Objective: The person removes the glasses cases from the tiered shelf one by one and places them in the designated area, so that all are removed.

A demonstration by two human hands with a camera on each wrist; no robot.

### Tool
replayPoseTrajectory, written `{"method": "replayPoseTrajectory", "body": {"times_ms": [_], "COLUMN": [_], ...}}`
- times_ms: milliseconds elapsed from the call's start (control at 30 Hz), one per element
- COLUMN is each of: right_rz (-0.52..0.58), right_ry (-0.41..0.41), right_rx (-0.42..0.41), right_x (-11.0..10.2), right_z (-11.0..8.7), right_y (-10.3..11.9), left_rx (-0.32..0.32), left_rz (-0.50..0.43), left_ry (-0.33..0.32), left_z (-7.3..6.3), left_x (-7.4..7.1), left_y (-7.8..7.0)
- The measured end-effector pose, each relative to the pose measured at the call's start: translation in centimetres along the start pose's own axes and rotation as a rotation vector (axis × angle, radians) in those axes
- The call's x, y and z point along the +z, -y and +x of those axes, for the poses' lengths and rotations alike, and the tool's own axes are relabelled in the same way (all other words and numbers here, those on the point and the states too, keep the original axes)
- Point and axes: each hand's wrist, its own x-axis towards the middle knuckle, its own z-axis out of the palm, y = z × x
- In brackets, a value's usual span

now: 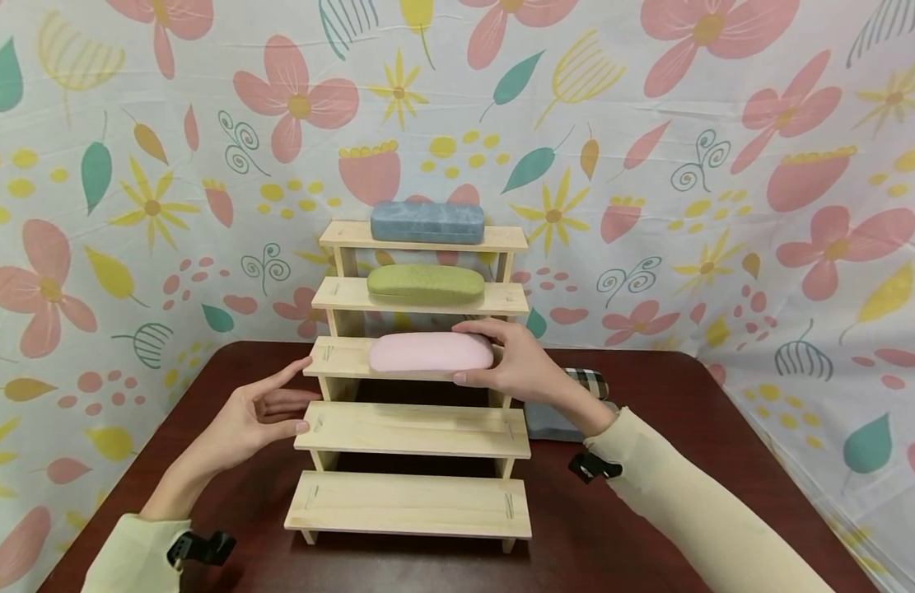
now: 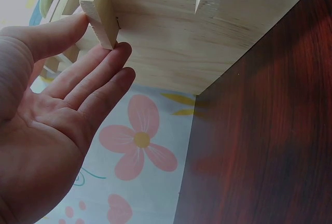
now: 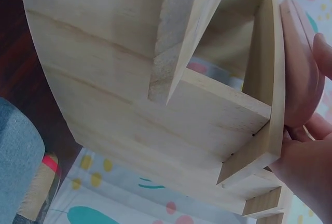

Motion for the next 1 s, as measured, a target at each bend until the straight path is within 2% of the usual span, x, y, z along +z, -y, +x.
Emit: {"method": "replayPoseTrajectory", "body": {"times_ms": [300, 500, 1000], "right_rz": [0.056, 0.045, 0.095], "right_ry": [-0.010, -0.019, -0.026], "right_rx": [-0.009, -0.011, 0.039], "right_x": [-0.1, -0.2, -0.7], "right_z": [-0.7, -1.1, -2.2], "right_y": [0.3, 0.3, 0.0], "left_rx": [-0.001, 0.002, 0.016], "left_rz": [0.001, -0.002, -0.011], "left_ry": [-0.002, 0.001, 0.005], "left_z": [0.0, 0.0, 0.1], "left_x": [0.0, 0.0, 0.1], "left_y": [0.0, 0.0, -0.1]}}
